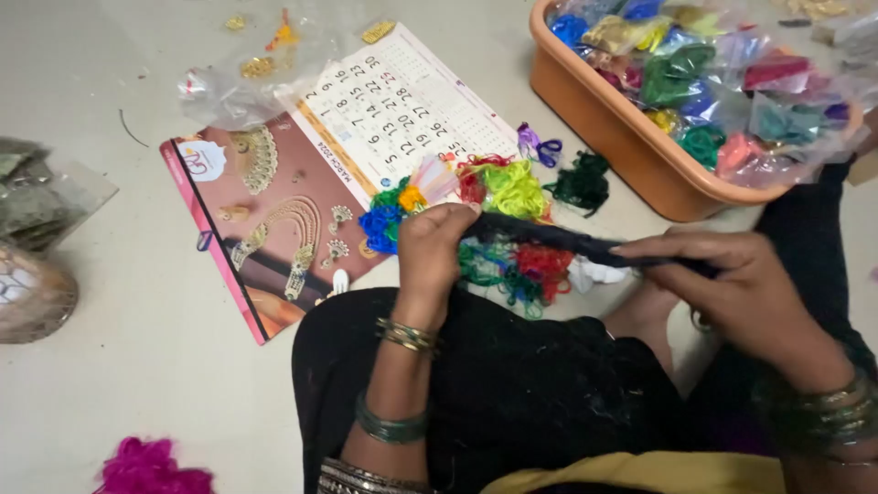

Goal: The person sits on the floor and ties black thread around bundles of colorful wool yarn, wrapping and securing each bundle by hand on their lap. They then pick up and separate red yarn strands, continuing to handle the yarn bundles.

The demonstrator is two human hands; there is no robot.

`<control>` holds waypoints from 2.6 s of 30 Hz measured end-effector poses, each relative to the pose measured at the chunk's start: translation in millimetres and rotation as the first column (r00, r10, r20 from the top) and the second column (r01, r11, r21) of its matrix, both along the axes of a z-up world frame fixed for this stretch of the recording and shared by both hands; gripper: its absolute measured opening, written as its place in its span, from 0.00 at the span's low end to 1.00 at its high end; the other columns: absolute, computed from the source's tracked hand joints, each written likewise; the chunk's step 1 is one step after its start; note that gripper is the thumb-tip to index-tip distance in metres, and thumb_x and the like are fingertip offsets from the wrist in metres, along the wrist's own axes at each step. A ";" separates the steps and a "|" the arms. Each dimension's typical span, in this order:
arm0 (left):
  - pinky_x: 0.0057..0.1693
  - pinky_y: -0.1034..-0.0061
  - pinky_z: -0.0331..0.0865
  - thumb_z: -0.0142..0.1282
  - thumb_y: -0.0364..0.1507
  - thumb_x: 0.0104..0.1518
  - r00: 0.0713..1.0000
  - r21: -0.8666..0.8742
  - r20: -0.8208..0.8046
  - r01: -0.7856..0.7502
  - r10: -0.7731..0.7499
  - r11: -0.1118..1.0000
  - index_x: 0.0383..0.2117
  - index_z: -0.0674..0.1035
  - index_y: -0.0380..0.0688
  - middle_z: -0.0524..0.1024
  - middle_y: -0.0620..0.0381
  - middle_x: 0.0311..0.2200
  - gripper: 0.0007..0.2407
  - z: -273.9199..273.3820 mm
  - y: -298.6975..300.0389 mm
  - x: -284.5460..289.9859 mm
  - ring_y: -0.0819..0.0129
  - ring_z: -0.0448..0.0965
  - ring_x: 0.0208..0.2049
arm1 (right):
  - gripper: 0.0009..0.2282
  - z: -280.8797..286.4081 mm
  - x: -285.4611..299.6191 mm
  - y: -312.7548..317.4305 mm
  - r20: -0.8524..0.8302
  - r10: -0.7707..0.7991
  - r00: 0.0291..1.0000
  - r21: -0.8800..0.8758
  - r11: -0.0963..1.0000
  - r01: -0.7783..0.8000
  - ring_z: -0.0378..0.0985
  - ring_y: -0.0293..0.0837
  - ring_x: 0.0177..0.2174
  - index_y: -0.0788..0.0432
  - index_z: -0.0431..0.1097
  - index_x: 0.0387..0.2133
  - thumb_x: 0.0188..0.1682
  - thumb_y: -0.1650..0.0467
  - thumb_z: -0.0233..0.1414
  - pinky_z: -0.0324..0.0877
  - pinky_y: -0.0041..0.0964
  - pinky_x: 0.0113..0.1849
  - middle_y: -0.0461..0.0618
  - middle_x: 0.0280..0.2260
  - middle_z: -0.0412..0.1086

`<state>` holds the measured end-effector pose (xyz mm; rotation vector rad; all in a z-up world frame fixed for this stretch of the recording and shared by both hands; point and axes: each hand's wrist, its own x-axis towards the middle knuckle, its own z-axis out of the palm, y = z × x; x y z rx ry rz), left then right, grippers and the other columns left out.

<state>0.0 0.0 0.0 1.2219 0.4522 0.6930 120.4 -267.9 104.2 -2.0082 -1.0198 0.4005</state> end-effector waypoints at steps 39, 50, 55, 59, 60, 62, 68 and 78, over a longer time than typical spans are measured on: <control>0.41 0.84 0.73 0.60 0.24 0.59 0.745 0.060 -0.015 0.667 -0.667 0.743 0.36 0.85 0.35 0.84 0.60 0.31 0.05 10.1 -20.6 -2.4 0.80 0.79 0.32 | 0.09 -44.2 -21.0 51.8 -0.385 -0.172 0.907 0.132 0.962 0.238 0.71 0.30 0.22 0.62 0.80 0.44 0.53 0.72 0.57 0.65 0.26 0.25 0.43 0.28 0.78; 0.37 0.81 0.71 0.64 0.24 0.50 0.753 0.287 -0.229 0.658 -0.617 0.696 0.31 0.86 0.36 0.80 0.63 0.23 0.06 9.9 -25.4 -9.2 0.80 0.77 0.26 | 0.09 -9.5 -59.1 62.9 -0.007 -0.233 0.972 0.175 0.957 0.231 0.67 0.25 0.19 0.60 0.78 0.44 0.53 0.73 0.54 0.61 0.23 0.21 0.38 0.20 0.71; 0.39 0.82 0.71 0.63 0.26 0.52 0.687 0.236 -0.201 0.726 -0.698 0.646 0.33 0.84 0.36 0.79 0.65 0.23 0.07 28.7 -22.2 -14.9 0.82 0.76 0.28 | 0.09 -1.7 -55.5 56.5 -0.143 -0.323 0.936 0.074 0.939 0.336 0.64 0.29 0.12 0.60 0.79 0.42 0.52 0.72 0.54 0.57 0.26 0.15 0.40 0.17 0.67; 0.32 0.84 0.60 0.61 0.33 0.62 0.714 -0.104 -0.078 0.688 -0.695 0.718 0.33 0.84 0.40 0.74 0.68 0.23 0.08 31.0 -14.5 -16.8 0.83 0.68 0.23 | 0.09 -5.6 -39.7 45.5 -0.256 -0.230 0.939 0.001 0.971 0.239 0.64 0.30 0.13 0.61 0.78 0.42 0.49 0.72 0.55 0.58 0.27 0.15 0.41 0.16 0.66; 0.38 0.88 0.68 0.60 0.32 0.61 0.712 -0.100 0.102 0.702 -0.694 0.705 0.34 0.83 0.42 0.80 0.71 0.28 0.07 27.9 -13.5 -18.4 0.87 0.75 0.29 | 0.10 -6.6 -35.8 42.4 -0.299 -0.180 0.937 -0.032 0.983 0.178 0.64 0.30 0.13 0.61 0.78 0.41 0.48 0.71 0.55 0.58 0.27 0.16 0.41 0.16 0.66; 0.29 0.87 0.57 0.61 0.32 0.60 0.756 -0.146 0.019 0.649 -0.654 0.747 0.32 0.83 0.43 0.71 0.72 0.21 0.06 42.6 -8.1 -25.5 0.87 0.65 0.21 | 0.09 -14.0 -23.8 30.3 -0.353 -0.152 0.923 -0.084 0.988 0.131 0.65 0.31 0.14 0.61 0.78 0.40 0.49 0.71 0.55 0.60 0.28 0.17 0.42 0.16 0.67; 0.26 0.80 0.56 0.63 0.32 0.56 0.838 0.111 -0.272 0.515 -0.473 0.850 0.24 0.81 0.40 0.67 0.68 0.15 0.09 17.7 -1.8 -16.9 0.82 0.62 0.18 | 0.09 -53.2 21.6 -5.9 -0.237 -0.242 0.941 -0.349 0.925 0.150 0.79 0.36 0.28 0.62 0.80 0.37 0.52 0.69 0.55 0.73 0.31 0.34 0.46 0.28 0.78; 0.27 0.79 0.59 0.61 0.31 0.57 0.751 0.167 -0.313 0.645 -0.581 0.745 0.19 0.80 0.37 0.70 0.64 0.14 0.11 19.4 -22.9 -9.1 0.80 0.65 0.18 | 0.22 -43.0 -33.6 77.3 0.050 0.415 0.909 0.198 0.887 -0.416 0.66 0.52 0.55 0.60 0.63 0.48 0.43 0.71 0.64 0.61 0.42 0.55 0.59 0.58 0.64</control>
